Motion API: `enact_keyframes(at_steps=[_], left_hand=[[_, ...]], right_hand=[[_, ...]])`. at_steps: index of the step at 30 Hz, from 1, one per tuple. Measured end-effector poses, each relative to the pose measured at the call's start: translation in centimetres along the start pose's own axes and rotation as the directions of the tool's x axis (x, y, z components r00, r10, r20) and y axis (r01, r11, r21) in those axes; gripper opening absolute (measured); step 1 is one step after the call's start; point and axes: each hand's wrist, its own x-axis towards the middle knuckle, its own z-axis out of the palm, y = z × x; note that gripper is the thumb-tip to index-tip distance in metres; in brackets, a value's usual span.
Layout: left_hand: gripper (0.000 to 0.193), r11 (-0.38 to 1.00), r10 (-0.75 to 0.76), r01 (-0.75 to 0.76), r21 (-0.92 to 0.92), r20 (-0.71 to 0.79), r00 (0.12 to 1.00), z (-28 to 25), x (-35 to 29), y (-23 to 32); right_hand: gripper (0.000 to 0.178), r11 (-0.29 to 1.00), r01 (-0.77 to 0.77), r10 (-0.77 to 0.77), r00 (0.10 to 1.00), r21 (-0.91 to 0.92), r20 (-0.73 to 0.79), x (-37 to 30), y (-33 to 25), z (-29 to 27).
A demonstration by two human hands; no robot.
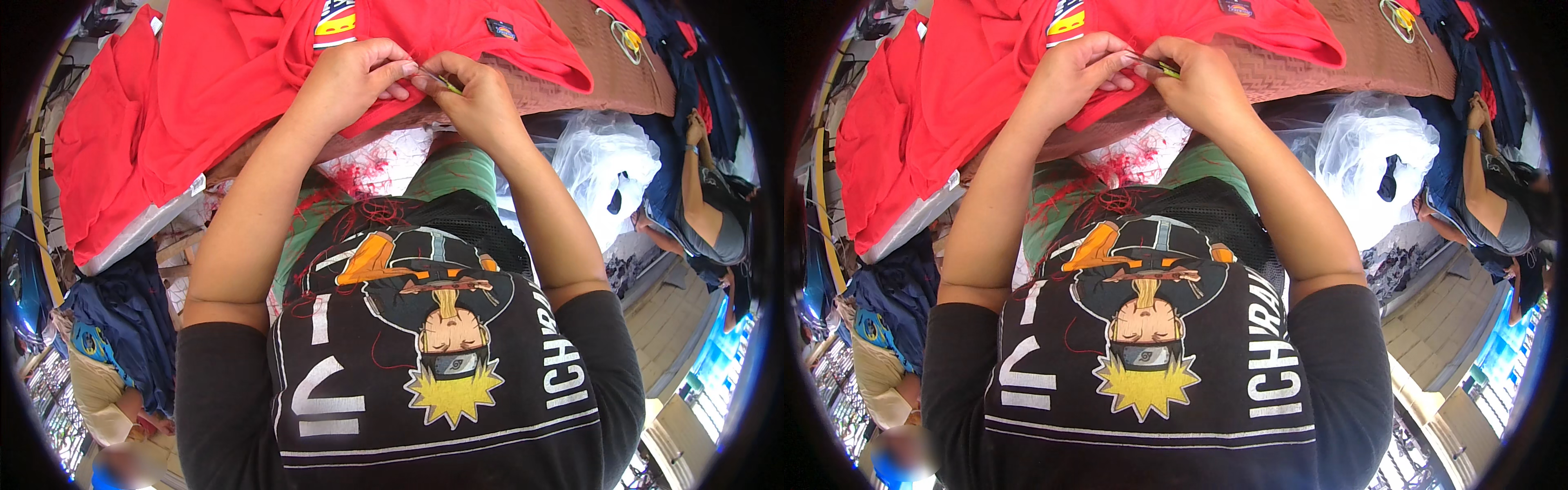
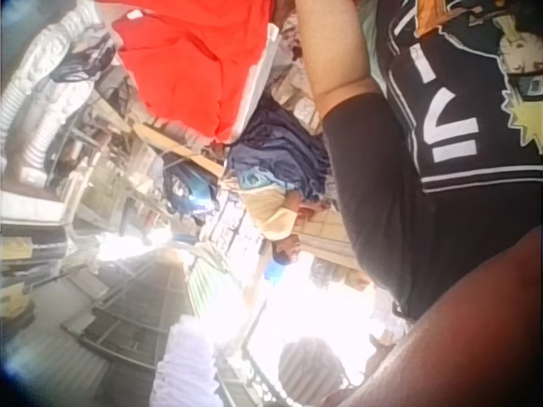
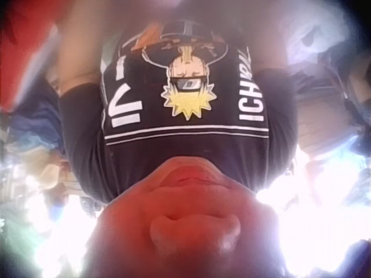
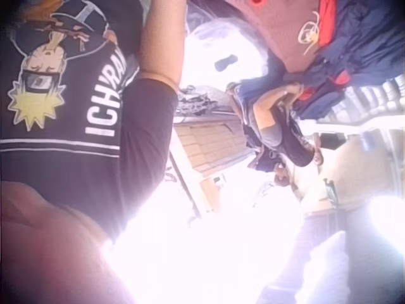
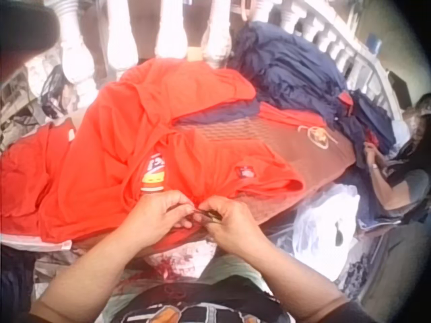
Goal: The person trims excess threads from several red shirts using a small thread clipper.
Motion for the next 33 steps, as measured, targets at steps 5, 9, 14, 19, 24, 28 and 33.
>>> enact_keyframes(at_steps=[5,9,14,19,24,28,33], left_hand=[[0.016,0.979,0.046,-0.029,0.203,-0.081,0.996,0.6,-0.3,0.2],[0.014,0.872,0.361,-0.285,0.398,-0.131,0.923,1.5,-0.6,-1.2],[0.011,0.744,0.468,-0.319,0.587,-0.117,0.876,2.0,-0.9,-1.0],[0.011,0.835,0.297,-0.192,0.515,-0.129,0.946,1.3,-0.8,-0.3],[0.019,0.946,0.113,-0.086,0.314,-0.070,0.991,0.4,-0.5,0.4],[0.020,0.954,0.101,-0.080,0.287,-0.058,0.993,0.3,-0.4,0.4],[0.019,0.955,0.077,-0.058,0.292,-0.054,0.996,0.4,-0.5,0.7]], right_hand=[[0.018,0.998,0.026,-0.027,0.999,-0.056,-0.018,-0.5,0.2,-0.4],[0.018,0.996,0.085,-0.085,0.996,0.004,-0.020,-0.5,0.7,-0.5],[0.020,0.982,0.168,-0.171,0.985,-0.087,-0.032,-0.7,0.3,-0.6],[0.024,0.978,0.097,-0.097,0.995,-0.185,0.012,-0.8,-0.7,-2.5],[0.024,0.950,0.222,-0.223,0.975,-0.220,0.020,-1.4,-0.3,-3.5],[0.020,0.916,0.284,-0.276,0.959,-0.283,0.068,-1.5,0.0,-3.2],[0.018,0.876,0.343,-0.344,0.937,-0.339,0.058,-1.4,-0.4,-2.3]])
